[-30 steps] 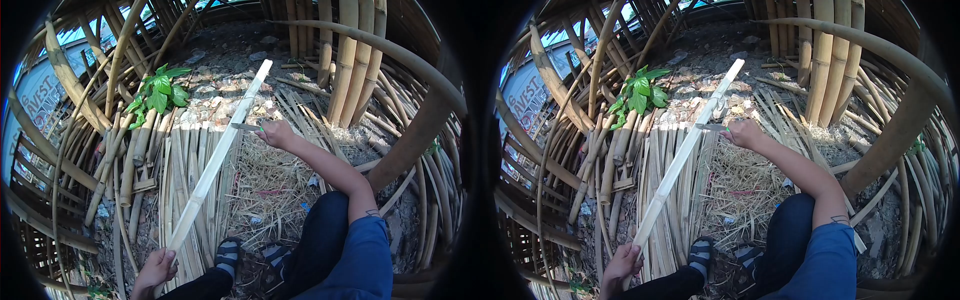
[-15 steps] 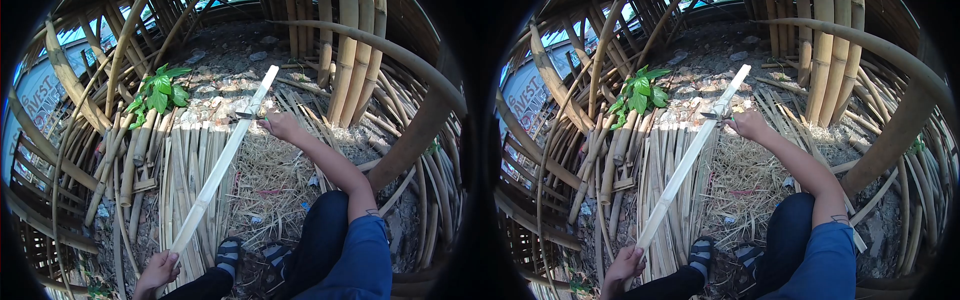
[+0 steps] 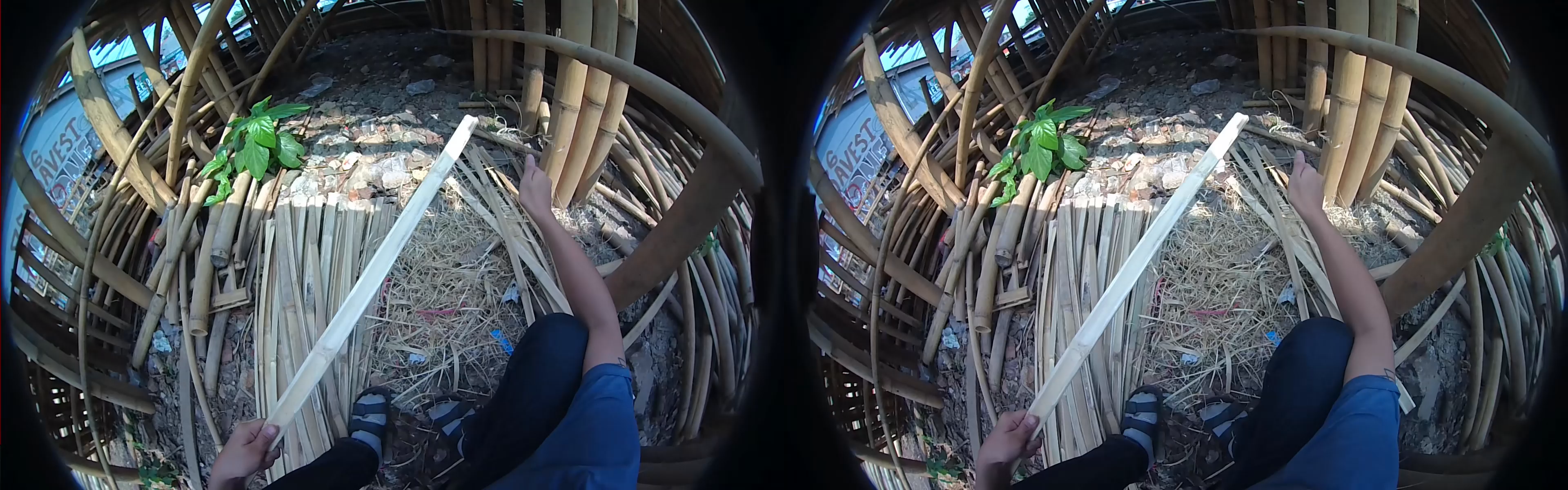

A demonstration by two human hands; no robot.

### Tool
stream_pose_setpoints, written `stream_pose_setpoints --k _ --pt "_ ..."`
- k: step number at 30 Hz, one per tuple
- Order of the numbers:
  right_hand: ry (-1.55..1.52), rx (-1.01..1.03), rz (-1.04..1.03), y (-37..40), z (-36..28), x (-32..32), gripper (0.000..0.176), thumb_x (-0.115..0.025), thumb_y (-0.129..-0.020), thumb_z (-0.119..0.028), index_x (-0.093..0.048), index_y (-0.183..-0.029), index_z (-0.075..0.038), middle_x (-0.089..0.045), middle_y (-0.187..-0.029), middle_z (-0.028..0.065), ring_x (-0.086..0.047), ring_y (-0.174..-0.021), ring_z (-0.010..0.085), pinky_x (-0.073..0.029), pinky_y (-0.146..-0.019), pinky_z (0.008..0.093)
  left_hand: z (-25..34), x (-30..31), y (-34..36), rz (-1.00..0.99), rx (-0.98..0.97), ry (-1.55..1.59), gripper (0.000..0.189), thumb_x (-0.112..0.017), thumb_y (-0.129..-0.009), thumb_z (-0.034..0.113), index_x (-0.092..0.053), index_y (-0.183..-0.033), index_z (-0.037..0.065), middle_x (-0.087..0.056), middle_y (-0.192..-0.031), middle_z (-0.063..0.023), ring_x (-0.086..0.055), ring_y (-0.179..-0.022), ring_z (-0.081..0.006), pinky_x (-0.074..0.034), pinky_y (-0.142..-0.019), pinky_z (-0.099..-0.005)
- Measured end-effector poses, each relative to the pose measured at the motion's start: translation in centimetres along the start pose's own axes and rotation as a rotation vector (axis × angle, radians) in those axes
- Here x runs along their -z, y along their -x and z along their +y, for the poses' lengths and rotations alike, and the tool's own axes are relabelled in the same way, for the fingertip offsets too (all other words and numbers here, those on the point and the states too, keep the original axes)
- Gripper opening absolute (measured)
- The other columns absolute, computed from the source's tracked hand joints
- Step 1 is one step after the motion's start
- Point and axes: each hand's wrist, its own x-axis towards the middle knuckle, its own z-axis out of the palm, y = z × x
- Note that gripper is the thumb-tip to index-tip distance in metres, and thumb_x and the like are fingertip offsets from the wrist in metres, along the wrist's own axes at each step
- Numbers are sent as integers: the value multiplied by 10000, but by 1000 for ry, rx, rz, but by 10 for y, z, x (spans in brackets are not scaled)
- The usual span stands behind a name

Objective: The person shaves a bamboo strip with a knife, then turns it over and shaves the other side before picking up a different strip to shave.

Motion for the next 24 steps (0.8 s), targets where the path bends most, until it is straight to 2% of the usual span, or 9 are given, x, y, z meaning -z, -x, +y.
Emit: stream_pose_setpoints --k 1,3,5,8,10,13,17,21,24 --pt "-121 61 32 15 -23 2 716 -275 -1053 -518 -668 -851 45 -634 -784 328 -624 -832 515 -474 -754 555 1 -1 -3 1 -2 1 358 -487 -1057 348 -553 -947 14 -447 -563 -6 -391 -436 -90 -319 -405 -254" --pt "-220 202 -102 48 -78 13 644 -316 -1057 -465 -651 -836 39 -614 -729 315 -622 -768 497 -468 -700 537 2 -4 -7 55 -13 55 379 -483 -1063 327 -547 -861 12 -441 -541 6 -385 -416 -74 -300 -389 -244" --pt "-360 357 -275 88 -126 13 568 -366 -1053 -413 -645 -837 32 -616 -690 278 -616 -684 472 -473 -656 513 6 -7 -10 69 -23 83 386 -487 -1061 332 -551 -854 13 -446 -542 6 -384 -415 -74 -301 -392 -242" --pt "-288 711 -517 143 -163 -5 519 -424 -1042 -422 -596 -780 -9 -595 -586 213 -617 -567 428 -479 -547 517 23 -19 -13 124 -27 102 396 -493 -1059 338 -560 -842 13 -453 -545 5 -388 -419 -73 -308 -401 -239" --pt "-372 958 -487 180 -185 -9 508 -454 -1032 -437 -568 -742 -35 -580 -542 177 -627 -533 394 -490 -500 505 28 -21 -19 144 -56 97 396 -496 -1059 331 -573 -841 9 -453 -549 7 -404 -437 -69 -326 -421 -232" --pt "-404 984 -538 209 -205 -8 500 -471 -1025 -433 -571 -734 -39 -582 -536 162 -616 -494 378 -500 -485 487 36 -26 -23 186 -89 78 382 -492 -1062 320 -574 -859 7 -463 -568 10 -412 -454 -61 -338 -430 -231" --pt "-324 1127 -367 192 -208 -14 511 -513 -1003 -464 -564 -696 -58 -577 -523 137 -605 -446 316 -475 -409 430 43 -28 -23 191 -109 113 367 -495 -1062 310 -571 -876 2 -478 -590 13 -414 -462 -58 -353 -434 -233" --pt "-259 1181 -285 180 -207 -20 513 -540 -988 -474 -552 -676 -66 -570 -513 107 -598 -427 278 -458 -382 402 41 -26 -22 223 -110 32 355 -496 -1061 298 -560 -879 0 -487 -609 14 -434 -482 -61 -369 -439 -240" --pt "-243 1232 -237 167 -195 -26 445 -563 -981 -423 -531 -708 -73 -555 -526 87 -570 -412 267 -440 -381 394 39 -26 -22 259 -144 -42 364 -493 -1062 294 -551 -859 -2 -482 -607 13 -446 -492 -65 -377 -444 -247"
